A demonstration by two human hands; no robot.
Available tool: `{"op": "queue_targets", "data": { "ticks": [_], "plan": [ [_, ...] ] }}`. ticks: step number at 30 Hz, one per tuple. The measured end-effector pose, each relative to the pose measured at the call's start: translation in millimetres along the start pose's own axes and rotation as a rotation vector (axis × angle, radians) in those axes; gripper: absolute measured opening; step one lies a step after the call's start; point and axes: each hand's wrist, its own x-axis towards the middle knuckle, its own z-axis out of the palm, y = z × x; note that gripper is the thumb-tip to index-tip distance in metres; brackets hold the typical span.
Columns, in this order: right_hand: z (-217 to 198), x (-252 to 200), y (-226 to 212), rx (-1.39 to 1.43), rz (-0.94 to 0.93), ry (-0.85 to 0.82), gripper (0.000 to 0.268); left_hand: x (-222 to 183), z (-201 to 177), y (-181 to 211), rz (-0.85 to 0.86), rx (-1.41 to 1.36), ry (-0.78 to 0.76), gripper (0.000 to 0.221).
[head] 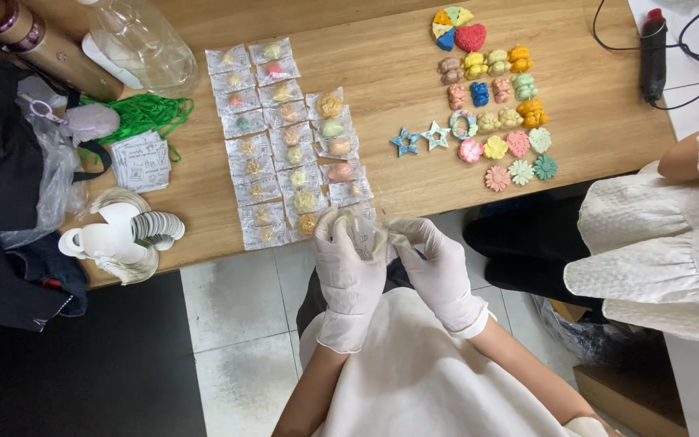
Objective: Packaging decorative wax shapes into small plastic bags with paper inserts.
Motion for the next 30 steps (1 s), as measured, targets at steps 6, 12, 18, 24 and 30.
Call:
{"op": "queue_targets", "data": {
  "ticks": [6, 12, 18, 24, 30],
  "plan": [
    [-6, 6, -13, -0.446, -0.507, 0.001, 0.031, 8, -3, 6, 0.087, -0.191, 0.038, 0.058],
    [-1, 6, -6, -0.370, -0.491, 0.062, 0.022, 8, 13, -3, 0.059, -0.264, -0.036, 0.074],
    [5, 6, 10, -0.138, -0.115, 0.061, 0.018, 14, 17, 10, 0.005, -0.380, -0.130, 0.076],
    [1, 7, 4, 0.018, -0.050, 0.006, 0.038, 10, 32, -7, 0.051, -0.507, -0.148, 0.079],
    [1, 7, 12, -0.113, -0.259, 0.054, 0.038, 6, 36, -10, 0.098, -0.379, -0.213, 0.086]
  ]
}}
